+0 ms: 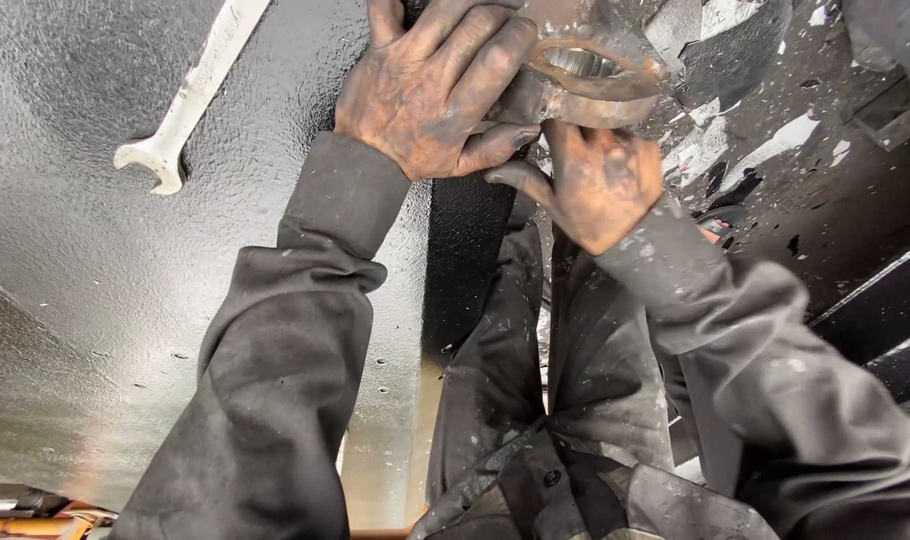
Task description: The person uses a wrench to tighten bolts on a metal bracket attached to a large black metal surface. They repeatedly insert bolts, hand-tighten them, and then use the wrench to secure them in place.
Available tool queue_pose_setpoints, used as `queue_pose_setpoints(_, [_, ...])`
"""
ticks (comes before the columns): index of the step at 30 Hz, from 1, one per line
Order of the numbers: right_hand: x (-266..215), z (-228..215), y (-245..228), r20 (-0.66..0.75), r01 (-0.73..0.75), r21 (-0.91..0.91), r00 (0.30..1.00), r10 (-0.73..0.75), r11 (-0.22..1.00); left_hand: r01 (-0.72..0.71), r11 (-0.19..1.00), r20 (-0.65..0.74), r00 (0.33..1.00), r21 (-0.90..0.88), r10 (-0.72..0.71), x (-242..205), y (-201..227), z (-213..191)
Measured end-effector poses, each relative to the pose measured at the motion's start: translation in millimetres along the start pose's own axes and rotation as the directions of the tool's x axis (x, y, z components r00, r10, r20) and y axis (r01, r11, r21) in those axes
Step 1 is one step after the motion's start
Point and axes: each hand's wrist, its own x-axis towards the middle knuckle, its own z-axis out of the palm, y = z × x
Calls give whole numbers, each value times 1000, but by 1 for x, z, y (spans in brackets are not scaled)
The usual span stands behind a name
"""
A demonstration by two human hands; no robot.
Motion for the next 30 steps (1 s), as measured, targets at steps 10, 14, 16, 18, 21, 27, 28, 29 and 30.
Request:
queue_pose_setpoints(10, [35,-16,25,-290,424,79,876,-386,902,34,999,110,993,27,-37,-8,2,8])
queue_pose_setpoints(14, [36,-13,21,-177,385,-428,851,-494,818,4,1000,11,1000,24,-4,0,0,3])
queue_pose_setpoints(16, [32,-14,14,-293,395,30,882,-370,918,16,1000,11,1000,-15,-16,-1,2,2])
queue_pose_setpoints(18, [32,-9,14,-298,369,600,927,-230,710,17,1000,77,997,-2,-17,-5,1,9])
queue_pose_setpoints(21, [23,-2,13,-302,330,417,929,-213,847,16,1000,67,998,7,-16,-3,0,9])
queue_pose_setpoints(27, [20,0,7,-288,174,16,944,-162,985,5,1000,53,999,21,-7,-2,2,6])
queue_pose_setpoints(28, [19,-3,7,-283,169,16,946,-158,985,3,1000,54,999,14,-4,-2,3,6])
queue_pose_setpoints(29, [22,-7,8,-276,177,20,947,-164,984,-1,1000,34,999,-12,1,-2,2,6])
queue_pose_setpoints(30, [24,-11,9,-270,184,25,948,-170,983,-6,999,15,1000,-38,6,-1,1,6])
